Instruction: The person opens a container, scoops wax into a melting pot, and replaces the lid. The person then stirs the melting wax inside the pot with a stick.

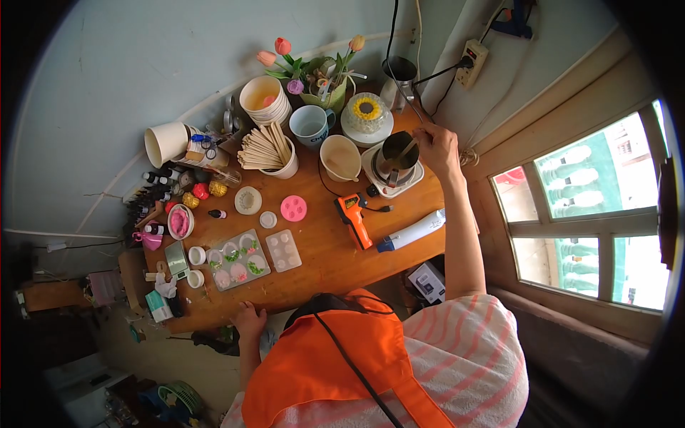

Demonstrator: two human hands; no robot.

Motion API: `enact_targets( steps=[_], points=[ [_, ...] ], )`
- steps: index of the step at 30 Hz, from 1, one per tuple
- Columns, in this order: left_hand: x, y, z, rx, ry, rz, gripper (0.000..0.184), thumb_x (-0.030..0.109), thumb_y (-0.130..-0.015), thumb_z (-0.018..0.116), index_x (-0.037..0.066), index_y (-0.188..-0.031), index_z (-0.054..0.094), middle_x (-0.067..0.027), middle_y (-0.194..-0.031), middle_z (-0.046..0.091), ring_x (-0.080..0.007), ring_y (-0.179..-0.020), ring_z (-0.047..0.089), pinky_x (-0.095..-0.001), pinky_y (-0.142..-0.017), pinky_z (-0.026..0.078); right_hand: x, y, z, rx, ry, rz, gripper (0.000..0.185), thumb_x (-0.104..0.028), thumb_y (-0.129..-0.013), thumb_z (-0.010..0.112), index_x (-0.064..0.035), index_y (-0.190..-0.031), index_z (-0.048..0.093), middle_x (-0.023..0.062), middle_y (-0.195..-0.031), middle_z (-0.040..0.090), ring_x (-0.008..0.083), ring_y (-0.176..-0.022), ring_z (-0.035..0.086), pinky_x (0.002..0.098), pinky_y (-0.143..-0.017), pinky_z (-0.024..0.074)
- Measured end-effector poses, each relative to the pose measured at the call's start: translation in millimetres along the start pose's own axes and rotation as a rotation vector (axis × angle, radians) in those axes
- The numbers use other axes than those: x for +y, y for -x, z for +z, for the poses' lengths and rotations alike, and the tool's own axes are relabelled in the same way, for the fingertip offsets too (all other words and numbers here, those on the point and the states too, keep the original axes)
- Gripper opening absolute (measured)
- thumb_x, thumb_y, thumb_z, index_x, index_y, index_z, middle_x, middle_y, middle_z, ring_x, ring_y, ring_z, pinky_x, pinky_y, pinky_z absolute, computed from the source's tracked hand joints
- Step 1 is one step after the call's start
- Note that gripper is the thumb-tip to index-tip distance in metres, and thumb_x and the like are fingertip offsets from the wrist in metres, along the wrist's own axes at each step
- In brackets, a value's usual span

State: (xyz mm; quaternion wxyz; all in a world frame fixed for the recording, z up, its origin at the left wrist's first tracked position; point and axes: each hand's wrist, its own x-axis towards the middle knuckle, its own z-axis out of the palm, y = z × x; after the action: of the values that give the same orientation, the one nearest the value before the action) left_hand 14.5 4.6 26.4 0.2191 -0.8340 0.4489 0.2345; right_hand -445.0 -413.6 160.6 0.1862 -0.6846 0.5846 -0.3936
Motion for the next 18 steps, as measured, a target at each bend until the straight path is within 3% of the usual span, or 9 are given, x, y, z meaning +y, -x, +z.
enact_targets(
  steps=[4, 6, 13, 18],
  points=[
    [-0.6, -0.5, 2.4, -0.001, 0.006, -0.007, 0.075, 0.049, -0.087, 0.056, 0.0, -0.142, 0.044, -0.0236, -0.147, 0.042, -0.0394, -0.128, 0.05, -0.0675, -0.108, 0.027, 0.6, -1.2, -1.9, -0.003, 0.006, -0.013, 0.013, -0.011, -0.087, 0.065, -0.0019, -0.091, 0.073, 0.017, -0.08, 0.071, 0.0318, -0.076, 0.071, 0.037, -0.068, 0.0549],
    [-2.0, -1.4, 3.8, 0.016, -0.01, 0.002, 0.074, 0.05, -0.087, 0.056, 0.0, -0.141, 0.045, -0.0234, -0.147, 0.043, -0.0395, -0.128, 0.05, -0.067, -0.107, 0.028, 1.1, -0.1, -1.8, 0.014, 0.023, -0.037, 0.013, -0.01, -0.088, 0.066, -0.0024, -0.095, 0.073, 0.013, -0.078, 0.072, 0.0221, -0.068, 0.07, 0.0323, -0.065, 0.0532],
    [-0.6, 0.0, 0.7, -0.006, 0.005, -0.006, 0.075, 0.051, -0.087, 0.055, 0.001, -0.142, 0.044, -0.0234, -0.148, 0.042, -0.0392, -0.13, 0.049, -0.0671, -0.108, 0.027, 1.1, 5.2, 6.2, 0.079, 0.014, -0.048, 0.011, -0.009, -0.087, 0.066, -0.0027, -0.093, 0.073, 0.0139, -0.076, 0.07, 0.0241, -0.067, 0.068, 0.0329, -0.064, 0.0522],
    [0.3, -0.2, 0.7, -0.01, -0.007, -0.014, 0.075, 0.05, -0.087, 0.055, 0.001, -0.143, 0.043, -0.023, -0.15, 0.04, -0.0391, -0.13, 0.049, -0.0672, -0.108, 0.027, -1.8, 5.4, 3.4, 0.13, 0.124, -0.185, 0.007, -0.007, -0.085, 0.069, -0.0053, -0.09, 0.073, 0.0132, -0.071, 0.064, 0.0288, -0.065, 0.063, 0.0357, -0.061, 0.0496]
  ],
)
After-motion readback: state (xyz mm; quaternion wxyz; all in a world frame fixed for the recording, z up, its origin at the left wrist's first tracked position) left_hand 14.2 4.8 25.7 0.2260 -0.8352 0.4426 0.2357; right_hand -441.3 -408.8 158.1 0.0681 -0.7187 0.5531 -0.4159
